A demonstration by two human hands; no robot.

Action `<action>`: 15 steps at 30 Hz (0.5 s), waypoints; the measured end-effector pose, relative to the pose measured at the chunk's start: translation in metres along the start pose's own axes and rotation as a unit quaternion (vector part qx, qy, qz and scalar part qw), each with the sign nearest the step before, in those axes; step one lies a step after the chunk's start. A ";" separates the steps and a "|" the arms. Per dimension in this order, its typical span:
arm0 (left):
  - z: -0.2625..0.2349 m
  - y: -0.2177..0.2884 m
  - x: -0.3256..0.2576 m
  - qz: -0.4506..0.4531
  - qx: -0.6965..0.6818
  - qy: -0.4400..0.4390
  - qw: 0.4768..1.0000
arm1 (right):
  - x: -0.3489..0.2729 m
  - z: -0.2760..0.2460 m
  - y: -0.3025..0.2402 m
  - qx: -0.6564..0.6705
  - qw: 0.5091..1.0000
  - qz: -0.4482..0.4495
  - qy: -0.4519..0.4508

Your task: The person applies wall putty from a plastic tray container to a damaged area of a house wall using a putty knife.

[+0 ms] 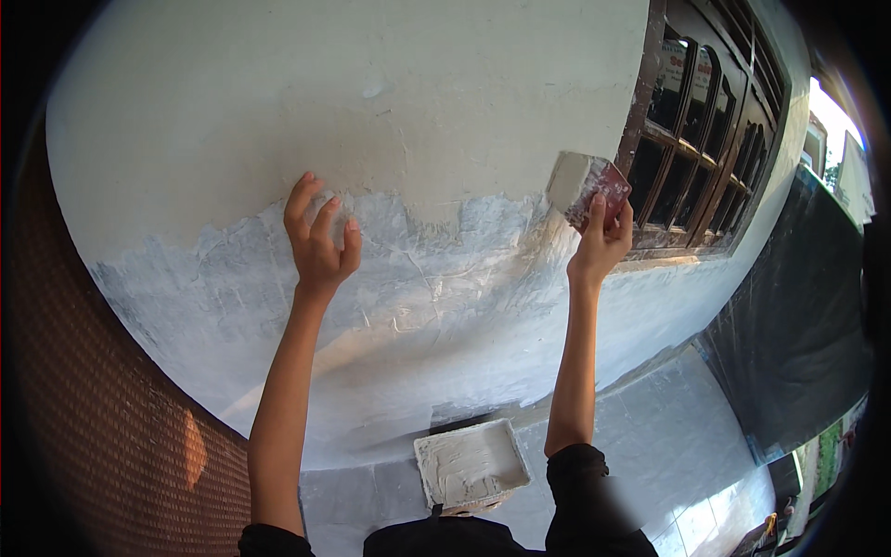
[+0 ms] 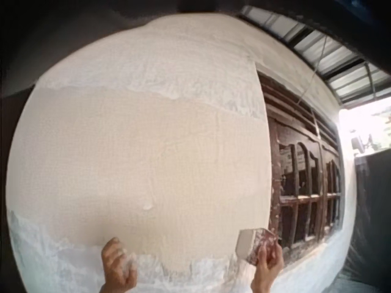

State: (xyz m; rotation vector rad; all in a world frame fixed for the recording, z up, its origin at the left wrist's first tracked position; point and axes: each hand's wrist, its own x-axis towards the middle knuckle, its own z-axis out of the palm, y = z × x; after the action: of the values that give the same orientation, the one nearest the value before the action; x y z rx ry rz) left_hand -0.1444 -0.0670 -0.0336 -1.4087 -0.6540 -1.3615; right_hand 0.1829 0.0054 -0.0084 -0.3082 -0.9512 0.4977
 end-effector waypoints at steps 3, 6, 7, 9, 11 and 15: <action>0.000 0.002 0.000 0.001 -0.023 -0.007 1.000 | -0.031 0.024 -0.011 0.018 0.996 -0.011 -0.084; -0.004 0.000 -0.001 -0.008 -0.012 -0.012 1.000 | -0.080 0.069 -0.007 0.016 0.989 0.003 -0.148; -0.003 0.000 -0.002 -0.014 -0.009 -0.014 1.000 | -0.091 0.079 -0.003 0.008 0.988 -0.001 -0.153; -0.002 -0.001 -0.003 -0.018 -0.005 -0.018 1.000 | -0.102 0.090 -0.001 -0.023 0.987 0.002 -0.157; -0.002 -0.003 -0.004 0.002 -0.025 0.006 1.000 | -0.100 0.082 0.000 -0.051 0.989 -0.015 -0.135; -0.004 0.005 0.000 -0.004 -0.023 -0.030 0.999 | -0.083 0.059 -0.009 -0.091 0.992 -0.051 -0.072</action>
State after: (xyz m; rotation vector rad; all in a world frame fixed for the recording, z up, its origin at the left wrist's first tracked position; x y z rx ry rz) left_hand -0.1415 -0.0722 -0.0357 -1.4900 -0.6722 -1.3507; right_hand 0.0957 -0.0447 -0.0295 -0.3895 -1.1494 0.3443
